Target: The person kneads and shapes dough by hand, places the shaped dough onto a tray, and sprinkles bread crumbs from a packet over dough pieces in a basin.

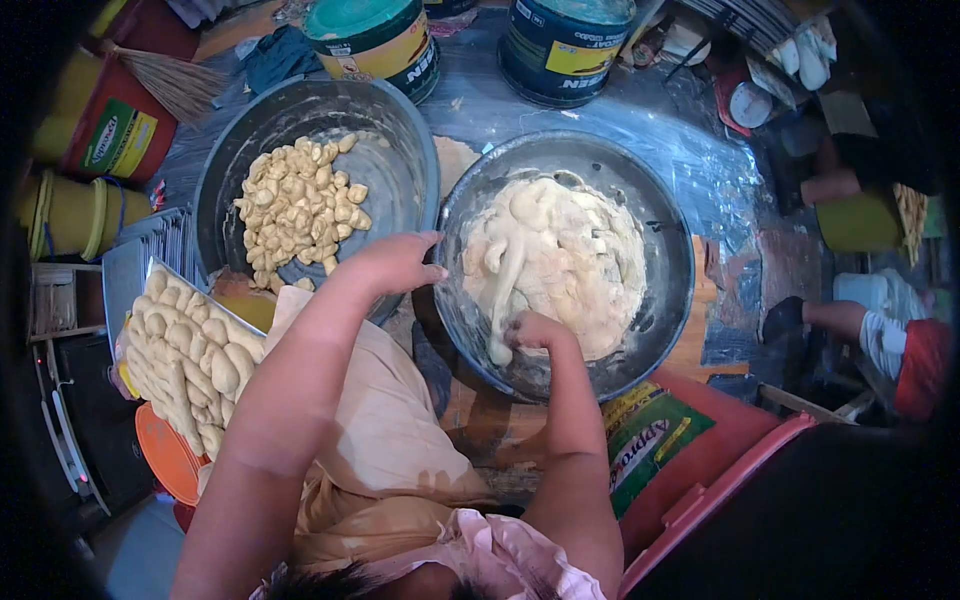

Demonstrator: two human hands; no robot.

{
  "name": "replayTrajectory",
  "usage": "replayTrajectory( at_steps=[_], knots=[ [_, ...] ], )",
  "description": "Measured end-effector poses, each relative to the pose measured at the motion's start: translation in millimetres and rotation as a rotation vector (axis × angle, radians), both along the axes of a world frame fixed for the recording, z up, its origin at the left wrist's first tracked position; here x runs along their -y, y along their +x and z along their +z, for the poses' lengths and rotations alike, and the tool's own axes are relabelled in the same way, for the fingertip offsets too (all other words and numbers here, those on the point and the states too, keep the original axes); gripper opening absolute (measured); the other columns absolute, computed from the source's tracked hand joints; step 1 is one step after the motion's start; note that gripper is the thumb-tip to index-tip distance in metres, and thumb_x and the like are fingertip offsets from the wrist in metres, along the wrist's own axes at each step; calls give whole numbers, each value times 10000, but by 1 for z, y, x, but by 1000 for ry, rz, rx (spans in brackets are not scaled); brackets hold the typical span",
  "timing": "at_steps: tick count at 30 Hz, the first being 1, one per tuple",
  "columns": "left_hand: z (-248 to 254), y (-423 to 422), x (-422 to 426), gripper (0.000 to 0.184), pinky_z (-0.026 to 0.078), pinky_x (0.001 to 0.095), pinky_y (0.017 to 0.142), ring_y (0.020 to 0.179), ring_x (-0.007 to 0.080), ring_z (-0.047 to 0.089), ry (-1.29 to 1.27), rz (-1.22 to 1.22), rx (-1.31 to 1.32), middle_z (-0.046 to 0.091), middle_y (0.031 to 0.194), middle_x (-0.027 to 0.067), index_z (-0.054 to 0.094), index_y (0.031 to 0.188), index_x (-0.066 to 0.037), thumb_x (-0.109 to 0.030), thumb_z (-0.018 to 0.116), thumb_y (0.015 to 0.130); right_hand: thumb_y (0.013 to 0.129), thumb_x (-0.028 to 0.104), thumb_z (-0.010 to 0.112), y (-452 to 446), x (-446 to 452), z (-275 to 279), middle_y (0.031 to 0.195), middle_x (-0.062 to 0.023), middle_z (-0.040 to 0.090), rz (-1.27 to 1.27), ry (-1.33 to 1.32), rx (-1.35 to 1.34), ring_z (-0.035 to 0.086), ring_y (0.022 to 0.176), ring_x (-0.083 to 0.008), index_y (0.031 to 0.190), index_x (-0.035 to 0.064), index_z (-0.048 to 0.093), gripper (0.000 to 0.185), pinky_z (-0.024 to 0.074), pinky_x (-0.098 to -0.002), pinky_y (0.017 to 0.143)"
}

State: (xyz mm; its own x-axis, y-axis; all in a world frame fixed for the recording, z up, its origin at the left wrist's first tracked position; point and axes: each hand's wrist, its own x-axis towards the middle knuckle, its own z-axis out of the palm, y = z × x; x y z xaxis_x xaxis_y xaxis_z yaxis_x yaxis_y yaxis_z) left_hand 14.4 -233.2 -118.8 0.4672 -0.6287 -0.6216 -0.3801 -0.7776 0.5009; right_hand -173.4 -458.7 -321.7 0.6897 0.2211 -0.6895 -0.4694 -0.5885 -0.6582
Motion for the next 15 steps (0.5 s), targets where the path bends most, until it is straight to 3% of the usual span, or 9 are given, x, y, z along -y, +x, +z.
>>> replayTrajectory(
  at_steps=[1, 2, 4, 6, 8, 10, 12, 14, 15],
  knots=[
    [-1, 0, -1, 641, 398, 394, 983, 1165, 349, 509, -3, 0, -2, 534, 1255, 219, 444, 1320, -12, -344, 643, 809, 790, 286, 628, -6, 2, -5, 841, -112, 662, 144, -7, -88, 600, 765, -196, 985, 20, 655, 330, 472, -321, 727],
    [-1, 1, -2, 640, 398, 395, 983, 1165, 349, 509, -7, 3, 0, 534, 1255, 218, 443, 1321, -15, -343, 643, 809, 762, 300, 649, -1, 7, -18, 793, -117, 670, 85, -129, -73, 621, 761, -235, 905, 21, 677, 315, 477, -342, 726],
    [-3, 1, -2, 639, 398, 396, 981, 1166, 350, 508, -11, 3, 23, 535, 1254, 217, 443, 1322, -17, -343, 643, 809, 734, 337, 675, 25, 11, -20, 967, -153, 670, -262, -416, 93, 626, 885, -292, 1012, 42, 653, 405, 477, -366, 787],
    [-5, -2, -1, 638, 400, 396, 980, 1166, 351, 508, -10, -9, 31, 536, 1253, 216, 444, 1321, -17, -343, 642, 809, 780, 325, 637, 43, 10, -38, 1292, -175, 517, -419, -482, 562, 552, 1100, -297, 1214, 102, 561, 494, 447, -400, 907],
    [-4, -2, 5, 638, 401, 396, 977, 1165, 352, 508, -15, -36, 33, 536, 1252, 216, 444, 1319, -16, -343, 640, 808, 788, 303, 633, 68, -10, -61, 1421, -149, 374, -236, -655, 627, 463, 1201, -334, 1267, 114, 499, 532, 419, -466, 944],
    [-2, -5, 11, 633, 406, 396, 972, 1163, 353, 508, -48, -41, 50, 537, 1248, 222, 451, 1310, -11, -345, 639, 808, 716, 366, 699, 84, -49, -68, 1354, -172, 442, -181, -938, 578, 502, 1148, -362, 1192, 88, 546, 573, 443, -428, 927],
    [5, -7, 16, 631, 409, 395, 967, 1161, 355, 509, -56, -48, 55, 536, 1244, 228, 453, 1306, -7, -348, 638, 808, 688, 355, 716, 97, -57, -67, 1334, -184, 469, -142, -973, 419, 519, 1132, -372, 1147, 74, 576, 555, 461, -424, 901],
    [13, -10, 20, 633, 413, 391, 962, 1159, 356, 510, -48, -55, 44, 534, 1243, 234, 451, 1305, -4, -349, 638, 809, 707, 270, 685, 120, -47, -61, 1360, -186, 456, -113, -766, 161, 514, 1153, -366, 1130, 73, 590, 476, 473, -454, 867],
    [9, -9, 18, 634, 414, 391, 960, 1156, 357, 513, -76, -49, 60, 535, 1240, 236, 450, 1306, -3, -351, 638, 810, 705, 257, 672, 131, -33, -62, 1261, -178, 520, -193, -598, 149, 553, 1066, -351, 1090, 71, 606, 433, 484, -435, 817]
  ],
)
